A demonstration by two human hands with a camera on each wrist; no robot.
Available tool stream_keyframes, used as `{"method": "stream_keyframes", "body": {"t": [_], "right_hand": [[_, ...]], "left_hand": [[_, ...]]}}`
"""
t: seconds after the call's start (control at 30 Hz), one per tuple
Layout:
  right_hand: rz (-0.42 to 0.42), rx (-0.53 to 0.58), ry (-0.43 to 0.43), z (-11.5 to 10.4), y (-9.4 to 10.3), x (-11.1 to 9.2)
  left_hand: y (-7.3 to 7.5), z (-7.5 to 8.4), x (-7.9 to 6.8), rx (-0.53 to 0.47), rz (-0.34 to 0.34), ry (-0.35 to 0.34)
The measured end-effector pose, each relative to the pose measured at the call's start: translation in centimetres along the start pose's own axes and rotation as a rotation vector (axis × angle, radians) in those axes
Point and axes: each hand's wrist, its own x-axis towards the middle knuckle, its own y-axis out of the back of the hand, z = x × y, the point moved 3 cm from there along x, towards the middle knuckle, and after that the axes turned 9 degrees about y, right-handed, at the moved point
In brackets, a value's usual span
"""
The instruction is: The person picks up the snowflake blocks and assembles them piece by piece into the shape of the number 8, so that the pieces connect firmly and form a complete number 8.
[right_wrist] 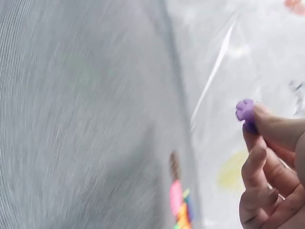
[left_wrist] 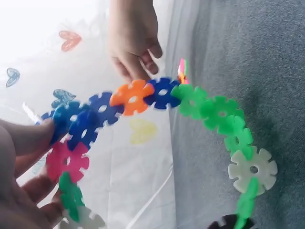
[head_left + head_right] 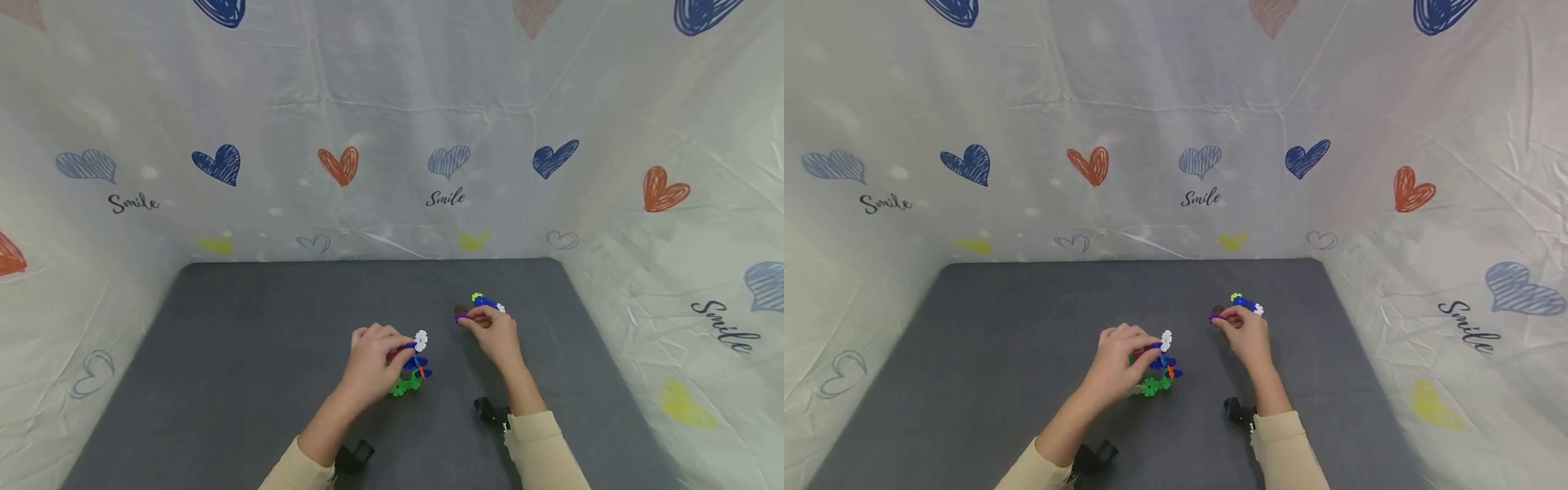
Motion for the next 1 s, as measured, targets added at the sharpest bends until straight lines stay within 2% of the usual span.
{"method": "stream_keyframes", "body": {"t": [0.2,0.33,0.43,0.57,0.77,1.0], "right_hand": [[-0.005,0.259,0.097,-5.2,0.1,-1.5],[-0.018,0.411,0.204,-8.8,0.2,-2.8],[-0.004,0.463,0.257,-10.8,0.4,-3.6],[0.006,0.476,0.293,-11.9,0.3,-4.1],[0.011,0.479,0.321,-12.0,0.0,-4.1],[-0.023,0.385,0.476,-12.6,0.4,-3.8]], "left_hand": [[1.1,-0.1,0.2,-0.065,0.058,0.002],[1.6,0.3,0.2,-0.012,0.052,-0.003],[1.8,0.8,0.1,0.036,0.035,-0.014],[2.0,1.2,0.1,0.062,0.003,-0.011],[2.1,1.2,0.1,0.062,-0.055,0.013],[2.0,1.1,0.1,0.07,-0.116,0.016]]}}
